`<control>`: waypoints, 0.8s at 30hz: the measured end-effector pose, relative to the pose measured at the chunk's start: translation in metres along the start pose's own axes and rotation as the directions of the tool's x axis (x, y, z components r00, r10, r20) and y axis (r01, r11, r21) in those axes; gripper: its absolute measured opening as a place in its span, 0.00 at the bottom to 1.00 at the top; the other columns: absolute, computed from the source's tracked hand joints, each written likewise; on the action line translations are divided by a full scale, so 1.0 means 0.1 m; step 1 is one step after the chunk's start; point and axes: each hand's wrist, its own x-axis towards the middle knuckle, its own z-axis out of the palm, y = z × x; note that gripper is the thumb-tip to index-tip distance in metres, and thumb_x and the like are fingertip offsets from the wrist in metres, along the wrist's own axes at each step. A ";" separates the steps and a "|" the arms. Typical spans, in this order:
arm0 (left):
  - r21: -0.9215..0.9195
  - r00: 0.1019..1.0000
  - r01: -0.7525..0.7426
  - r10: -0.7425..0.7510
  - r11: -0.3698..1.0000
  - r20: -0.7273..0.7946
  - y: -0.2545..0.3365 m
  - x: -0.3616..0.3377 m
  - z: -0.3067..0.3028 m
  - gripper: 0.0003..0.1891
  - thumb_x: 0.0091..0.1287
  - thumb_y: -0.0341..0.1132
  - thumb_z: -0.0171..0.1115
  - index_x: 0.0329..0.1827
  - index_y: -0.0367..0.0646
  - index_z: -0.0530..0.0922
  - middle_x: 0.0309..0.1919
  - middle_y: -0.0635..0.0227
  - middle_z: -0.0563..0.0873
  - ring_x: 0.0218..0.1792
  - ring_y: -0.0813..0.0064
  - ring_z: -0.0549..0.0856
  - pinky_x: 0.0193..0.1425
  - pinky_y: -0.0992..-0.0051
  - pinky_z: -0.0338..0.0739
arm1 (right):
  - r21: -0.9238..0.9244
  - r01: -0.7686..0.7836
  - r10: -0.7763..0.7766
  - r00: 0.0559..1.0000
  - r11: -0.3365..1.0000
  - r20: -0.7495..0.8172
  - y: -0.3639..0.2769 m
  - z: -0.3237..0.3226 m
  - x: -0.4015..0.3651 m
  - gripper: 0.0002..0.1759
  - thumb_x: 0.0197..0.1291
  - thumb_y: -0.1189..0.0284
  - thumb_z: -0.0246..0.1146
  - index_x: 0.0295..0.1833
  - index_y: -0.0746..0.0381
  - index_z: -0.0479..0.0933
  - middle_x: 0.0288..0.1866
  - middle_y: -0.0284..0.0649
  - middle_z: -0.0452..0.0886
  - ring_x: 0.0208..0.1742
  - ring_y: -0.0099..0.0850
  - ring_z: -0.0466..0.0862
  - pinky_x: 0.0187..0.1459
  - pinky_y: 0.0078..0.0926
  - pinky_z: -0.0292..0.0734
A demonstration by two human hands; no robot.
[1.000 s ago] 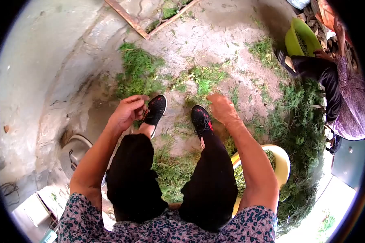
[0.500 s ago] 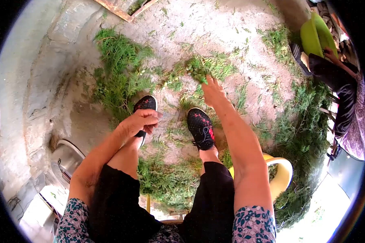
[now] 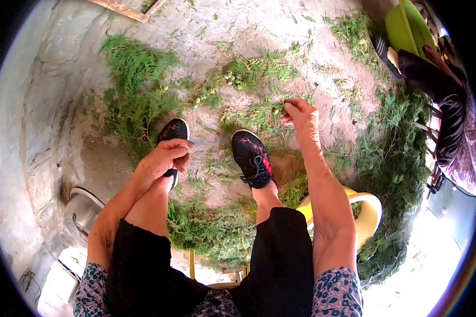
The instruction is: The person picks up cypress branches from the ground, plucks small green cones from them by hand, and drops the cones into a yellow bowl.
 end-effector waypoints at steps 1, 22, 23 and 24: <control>-0.015 1.000 0.011 -0.011 1.000 -0.013 -0.01 0.01 0.00 0.12 0.67 0.33 0.54 0.50 0.37 0.75 0.25 0.68 0.81 0.22 0.79 0.81 0.27 0.76 0.81 | 0.000 -0.005 0.005 1.000 1.000 -0.004 0.02 -0.04 0.04 0.11 0.57 0.77 0.57 0.45 0.70 0.76 0.29 0.39 0.81 0.23 0.24 0.79 0.26 0.19 0.77; -0.204 0.999 -0.032 0.026 0.979 -0.031 0.02 0.01 0.04 0.15 0.66 0.37 0.57 0.50 0.38 0.75 0.32 0.65 0.82 0.32 0.75 0.81 0.38 0.70 0.80 | -0.726 0.252 -0.362 0.932 0.640 0.004 0.42 0.57 -0.15 0.11 0.49 0.72 0.60 0.40 0.62 0.76 0.36 0.47 0.80 0.36 0.47 0.81 0.39 0.38 0.76; -0.229 0.998 -0.058 0.051 0.972 -0.039 0.01 0.02 0.03 0.15 0.66 0.38 0.56 0.51 0.38 0.75 0.35 0.64 0.82 0.34 0.74 0.82 0.40 0.68 0.80 | -0.607 0.356 -0.412 0.910 0.711 0.050 0.41 0.67 -0.25 0.11 0.48 0.73 0.60 0.40 0.62 0.76 0.36 0.48 0.81 0.35 0.46 0.81 0.38 0.36 0.76; -0.226 0.997 -0.064 0.054 0.972 -0.049 0.01 0.02 0.02 0.15 0.66 0.38 0.56 0.51 0.38 0.75 0.35 0.64 0.82 0.34 0.74 0.82 0.40 0.68 0.80 | -0.507 0.308 -0.290 0.950 0.805 0.115 0.39 0.80 -0.36 0.12 0.49 0.73 0.60 0.41 0.63 0.76 0.35 0.48 0.81 0.34 0.44 0.82 0.37 0.34 0.76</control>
